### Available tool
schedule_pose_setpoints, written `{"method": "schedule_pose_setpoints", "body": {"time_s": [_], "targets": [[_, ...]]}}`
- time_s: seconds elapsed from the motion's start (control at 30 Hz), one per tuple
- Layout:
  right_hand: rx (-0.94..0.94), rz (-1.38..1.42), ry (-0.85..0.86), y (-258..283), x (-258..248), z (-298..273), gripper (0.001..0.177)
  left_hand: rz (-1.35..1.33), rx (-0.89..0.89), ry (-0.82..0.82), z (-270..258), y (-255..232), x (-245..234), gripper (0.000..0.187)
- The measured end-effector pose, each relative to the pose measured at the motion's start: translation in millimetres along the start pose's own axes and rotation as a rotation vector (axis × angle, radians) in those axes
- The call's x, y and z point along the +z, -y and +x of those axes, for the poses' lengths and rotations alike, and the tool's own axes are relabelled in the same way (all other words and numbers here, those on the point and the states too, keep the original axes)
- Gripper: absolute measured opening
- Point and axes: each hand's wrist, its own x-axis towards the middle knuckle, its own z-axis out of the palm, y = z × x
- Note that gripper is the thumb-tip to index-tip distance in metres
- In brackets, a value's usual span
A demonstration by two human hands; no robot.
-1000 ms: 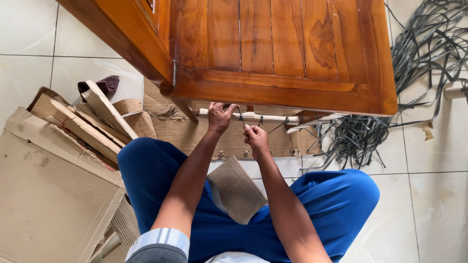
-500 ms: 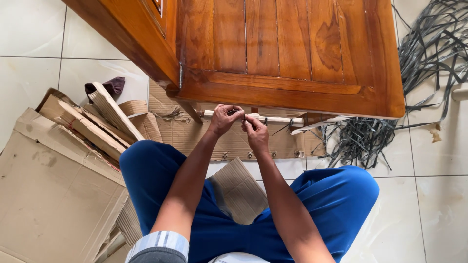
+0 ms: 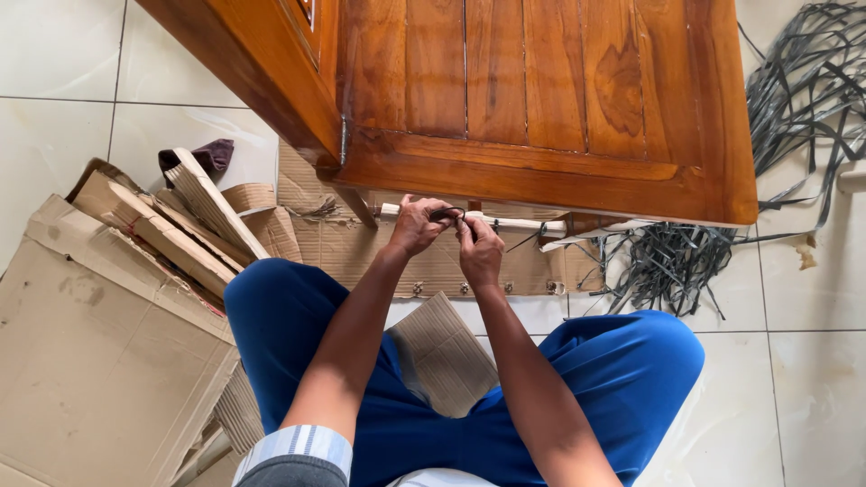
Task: Wrapping the legs of a wooden chair with protective cardboard and securing it with plastic ties.
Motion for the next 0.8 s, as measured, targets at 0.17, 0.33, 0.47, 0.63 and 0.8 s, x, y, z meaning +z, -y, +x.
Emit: {"method": "schedule_pose_setpoints", "body": {"time_s": [0.17,0.33,0.47,0.63,0.8], "targets": [[0.007,-0.054,-0.023,7.2,-1.9,0.4,0.010,0.033,-0.008,-0.025,2.8,9.4,8.5,0.012],[0.151,-0.010,-0.045,8.1,-4.4,3.8,0.008,0.015,-0.007,-0.027,-1.0,-0.4,5.6,0.009],[0.146,-0.057,-0.030,1.6,-3.6,10.1,0.003,0.021,-0.010,-0.023,1.7,-2.2,5.4,0.009],[-0.063,-0.163,-0.022,-0.3,-4.5,6.9,0.009,0.037,0.000,-0.026,1.9,7.1,12.1,0.010],[-0.304,-0.251,-0.019,1.4,-3.4,4.2,0.013,0.025,-0.009,-0.013,1.7,7.5,11.3,0.010]]}}
